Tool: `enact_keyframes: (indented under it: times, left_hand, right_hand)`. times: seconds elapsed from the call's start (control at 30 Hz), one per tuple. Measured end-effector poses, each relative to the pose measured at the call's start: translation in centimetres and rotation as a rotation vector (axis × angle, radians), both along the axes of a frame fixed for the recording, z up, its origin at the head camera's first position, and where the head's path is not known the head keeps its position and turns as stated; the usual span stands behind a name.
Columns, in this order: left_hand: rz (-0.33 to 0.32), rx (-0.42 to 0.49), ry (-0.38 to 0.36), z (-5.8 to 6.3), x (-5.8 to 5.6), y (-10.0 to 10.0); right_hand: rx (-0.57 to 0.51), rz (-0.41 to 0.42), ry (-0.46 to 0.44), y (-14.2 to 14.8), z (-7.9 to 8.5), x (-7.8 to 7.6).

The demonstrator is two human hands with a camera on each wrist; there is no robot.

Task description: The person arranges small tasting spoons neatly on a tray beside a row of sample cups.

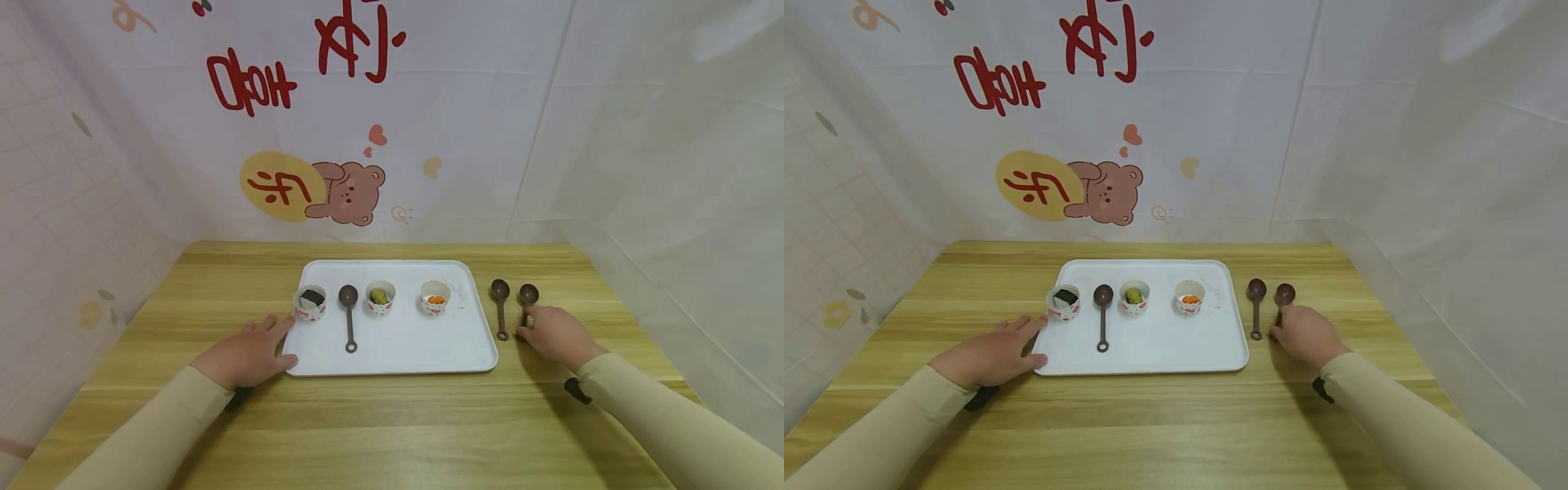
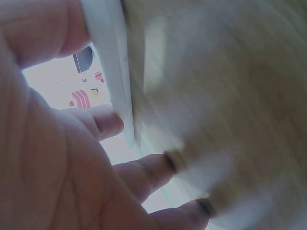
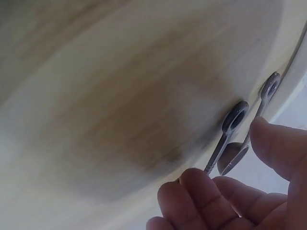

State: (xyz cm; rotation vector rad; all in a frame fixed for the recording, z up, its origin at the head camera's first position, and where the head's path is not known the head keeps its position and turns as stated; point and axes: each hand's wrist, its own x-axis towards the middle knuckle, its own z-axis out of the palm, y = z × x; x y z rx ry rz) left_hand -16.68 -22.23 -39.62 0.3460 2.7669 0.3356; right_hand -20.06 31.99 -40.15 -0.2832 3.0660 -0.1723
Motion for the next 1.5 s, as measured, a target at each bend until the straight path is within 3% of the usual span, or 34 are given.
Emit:
enact_keyframes:
  times: [1.17,1.5]
  left_hand:
    - [-0.012,-0.002,0.004,0.07,0.05,-0.01]
    - [-0.008,-0.006,0.007,0.26,0.17,0.13]
  right_hand:
    - [0.014,0.003,-0.028,-0.27,0.31,0.25]
    - [-0.017,-0.043,-0.068,-0.23,0.41,0.12]
